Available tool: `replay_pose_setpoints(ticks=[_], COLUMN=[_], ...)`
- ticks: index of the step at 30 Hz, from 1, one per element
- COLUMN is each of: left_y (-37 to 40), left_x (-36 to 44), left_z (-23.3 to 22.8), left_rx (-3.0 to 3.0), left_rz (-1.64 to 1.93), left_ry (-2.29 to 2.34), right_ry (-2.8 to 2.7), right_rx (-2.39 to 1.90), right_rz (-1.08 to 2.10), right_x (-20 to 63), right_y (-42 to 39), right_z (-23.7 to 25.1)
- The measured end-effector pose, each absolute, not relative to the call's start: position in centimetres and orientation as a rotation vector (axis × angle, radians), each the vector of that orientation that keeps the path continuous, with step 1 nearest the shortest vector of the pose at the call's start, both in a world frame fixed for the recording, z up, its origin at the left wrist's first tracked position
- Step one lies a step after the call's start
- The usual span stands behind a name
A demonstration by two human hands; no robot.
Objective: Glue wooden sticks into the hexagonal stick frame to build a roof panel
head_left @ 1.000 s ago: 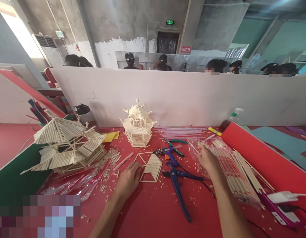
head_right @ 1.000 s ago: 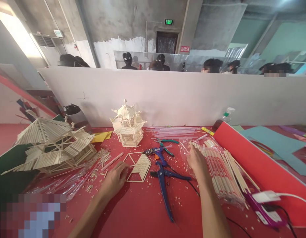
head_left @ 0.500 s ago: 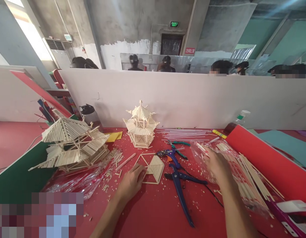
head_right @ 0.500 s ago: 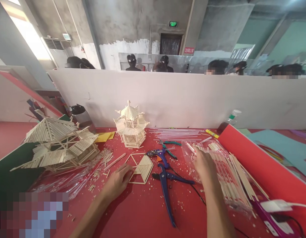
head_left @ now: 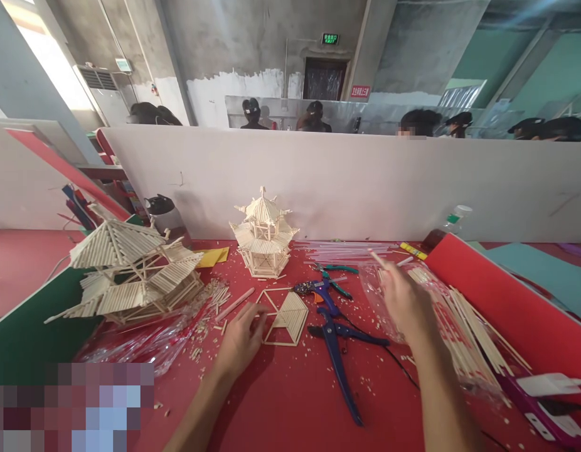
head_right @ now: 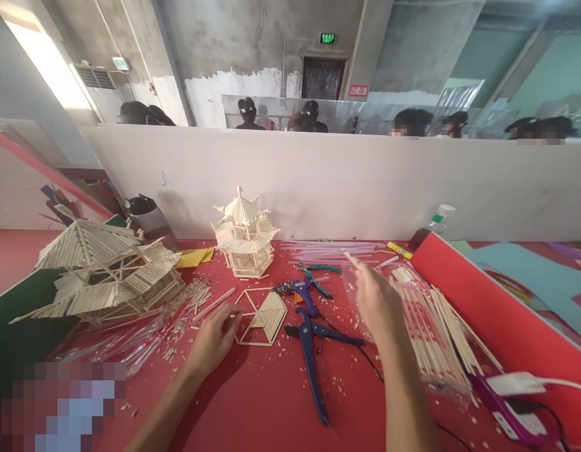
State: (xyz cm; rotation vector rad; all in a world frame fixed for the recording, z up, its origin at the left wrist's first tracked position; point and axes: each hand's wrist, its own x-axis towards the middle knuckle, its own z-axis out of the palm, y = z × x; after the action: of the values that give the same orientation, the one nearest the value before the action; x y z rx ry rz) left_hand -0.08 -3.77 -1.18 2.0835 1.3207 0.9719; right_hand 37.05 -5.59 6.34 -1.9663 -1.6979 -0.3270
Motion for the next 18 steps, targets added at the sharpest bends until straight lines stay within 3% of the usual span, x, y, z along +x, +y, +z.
replay_pose_setpoints(ticks=[8,18], left_y=[-5.3,-4.6], left_x=[1.2,1.0], left_z=[0.1,0.3], left_rx=[1.68,1.261], left_rz=[1.025,1.397], left_ry=[0.892,0.933], right_ry=[-2.359,-2.283], right_rx=[-1.301,-1.319], right_rz=[0.212,0.522], right_x=[23.5,20.6], right_y=[-7.5,-8.6], right_z=[5.1,5.3])
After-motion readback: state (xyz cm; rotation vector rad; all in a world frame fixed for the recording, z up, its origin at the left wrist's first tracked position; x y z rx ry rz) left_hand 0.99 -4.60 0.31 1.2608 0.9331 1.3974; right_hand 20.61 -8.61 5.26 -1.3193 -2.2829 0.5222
